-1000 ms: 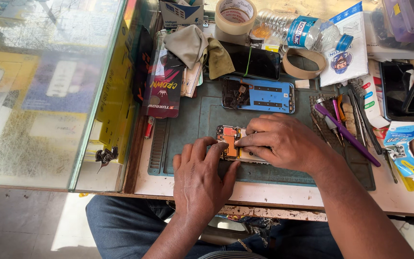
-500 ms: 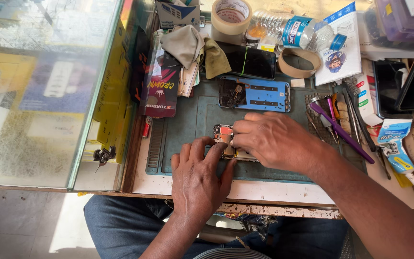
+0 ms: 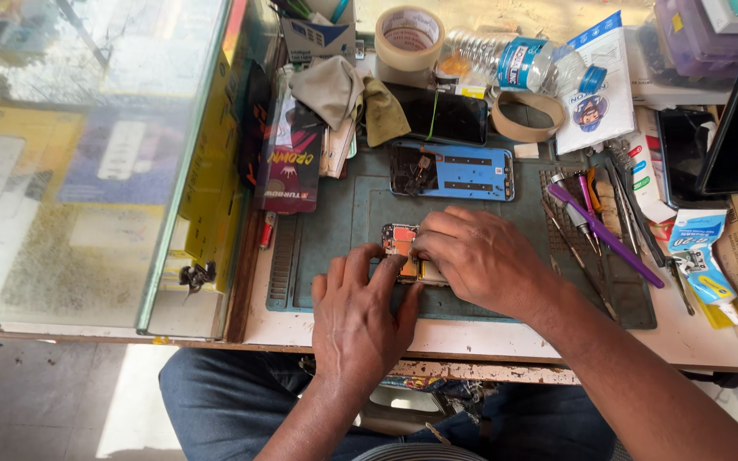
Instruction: The person works on a disassembled smartphone at a cluttered workbench. They handle the phone's internal components, including the battery and motherboard, and use a screwdriver to remove screws from the device's frame.
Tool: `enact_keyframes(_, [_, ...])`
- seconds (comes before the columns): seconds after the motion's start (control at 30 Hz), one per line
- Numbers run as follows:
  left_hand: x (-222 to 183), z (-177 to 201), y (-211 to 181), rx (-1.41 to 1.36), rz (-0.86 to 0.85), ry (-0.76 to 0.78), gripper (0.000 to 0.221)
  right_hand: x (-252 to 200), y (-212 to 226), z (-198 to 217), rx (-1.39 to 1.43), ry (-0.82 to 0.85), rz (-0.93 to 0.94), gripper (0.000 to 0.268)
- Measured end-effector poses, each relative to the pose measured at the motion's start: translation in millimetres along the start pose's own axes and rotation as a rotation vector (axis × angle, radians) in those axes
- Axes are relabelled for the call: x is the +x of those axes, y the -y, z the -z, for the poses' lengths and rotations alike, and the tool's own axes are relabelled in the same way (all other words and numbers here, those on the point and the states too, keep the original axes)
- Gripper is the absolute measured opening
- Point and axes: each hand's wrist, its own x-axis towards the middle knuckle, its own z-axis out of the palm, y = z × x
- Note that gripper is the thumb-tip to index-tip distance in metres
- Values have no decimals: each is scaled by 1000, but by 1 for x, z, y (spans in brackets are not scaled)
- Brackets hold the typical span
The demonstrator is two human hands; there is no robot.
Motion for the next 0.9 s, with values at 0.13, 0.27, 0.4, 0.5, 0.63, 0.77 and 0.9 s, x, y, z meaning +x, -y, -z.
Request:
enact_keyframes(0.13, [-1,2,-1,-7,-44,-1,38,-4,-3,2,85,8,-27,16])
enact_keyframes(0.27, [-1,0,-1,4,-75,-5,37,-7,-21,6,262,40,-65,16])
enact_keyframes(0.4, [-2,0,-1,17,-83,14,38,12,-53,20,222,32,-79,14])
enact_keyframes(0.5, [1,1,-3,37,-61,64,34,36,-72,26,94,-31,-137,17])
enact_keyframes(0.63, [2,0,-3,30,-69,35,36,57,-78,12,63,28,-45,25])
enact_keyframes(0.77, [1,-3,-2,29,-63,46,37,56,-80,-1,17,15,-28,26])
enact_keyframes(0.9, [3,-2,-4,39,-81,13,38,48,-86,-3,60,-55,-9,24])
